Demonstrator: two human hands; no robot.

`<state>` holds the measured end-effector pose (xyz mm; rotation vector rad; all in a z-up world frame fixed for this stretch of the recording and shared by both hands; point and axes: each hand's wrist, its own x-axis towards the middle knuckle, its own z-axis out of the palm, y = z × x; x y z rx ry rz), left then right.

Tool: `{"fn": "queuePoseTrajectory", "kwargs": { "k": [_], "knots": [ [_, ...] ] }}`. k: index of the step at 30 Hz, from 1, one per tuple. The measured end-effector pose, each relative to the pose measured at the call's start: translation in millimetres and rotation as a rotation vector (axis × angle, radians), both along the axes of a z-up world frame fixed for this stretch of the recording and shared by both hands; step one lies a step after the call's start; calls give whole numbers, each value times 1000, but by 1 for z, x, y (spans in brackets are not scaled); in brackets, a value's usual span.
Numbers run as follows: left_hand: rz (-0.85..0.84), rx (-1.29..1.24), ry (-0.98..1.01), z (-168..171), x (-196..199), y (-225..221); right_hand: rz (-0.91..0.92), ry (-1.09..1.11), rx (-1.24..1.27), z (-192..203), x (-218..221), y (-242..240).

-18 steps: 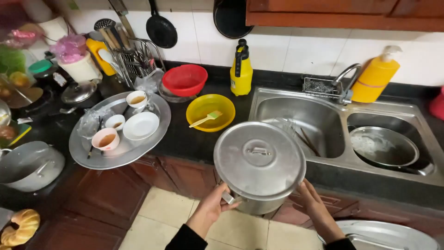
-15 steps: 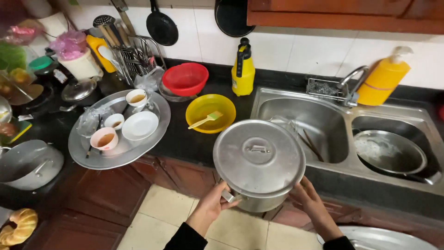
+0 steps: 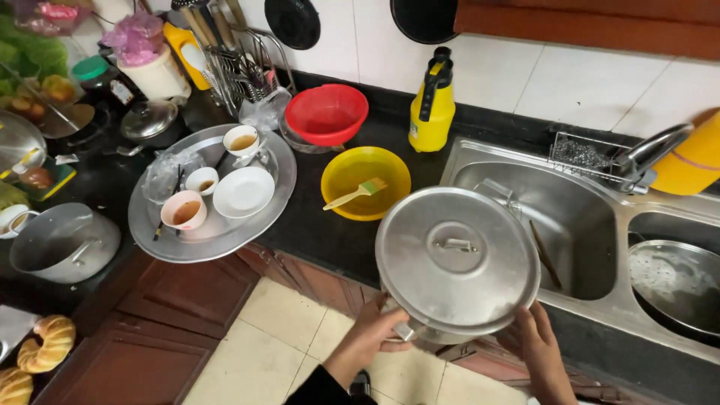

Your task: Cleaning large pots in a sink, organizing freshly baked bread, and putting away dishes in a kitchen cabinet.

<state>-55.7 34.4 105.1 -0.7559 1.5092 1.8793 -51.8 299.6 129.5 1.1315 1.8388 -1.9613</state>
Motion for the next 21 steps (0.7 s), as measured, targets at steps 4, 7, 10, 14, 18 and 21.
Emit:
{"fn": "queuePoseTrajectory", "kwargs": {
  "k": [4,7,10,14,18,21],
  "knots": [
    [-63,-60,-21,4,1,-8,-7,-49,-4,-21,-11,9],
    [-253,-354,139,-44,-6,-26,-55,15,-20,-56,-11,22],
    [-102,-772,1010,-28,-30,-20,-21,-44,-11,-18,-7,9],
    [-447,-921,1376,9,-80,28,55,5,13,-6,3,9],
    [-812,-1137,1440,-19,-129,54,24,-58,-55,24,0,3],
    [-954,-1127,1388,-13,-144,58,-29,-196,-82,44,-7,-2]
  ]
}}
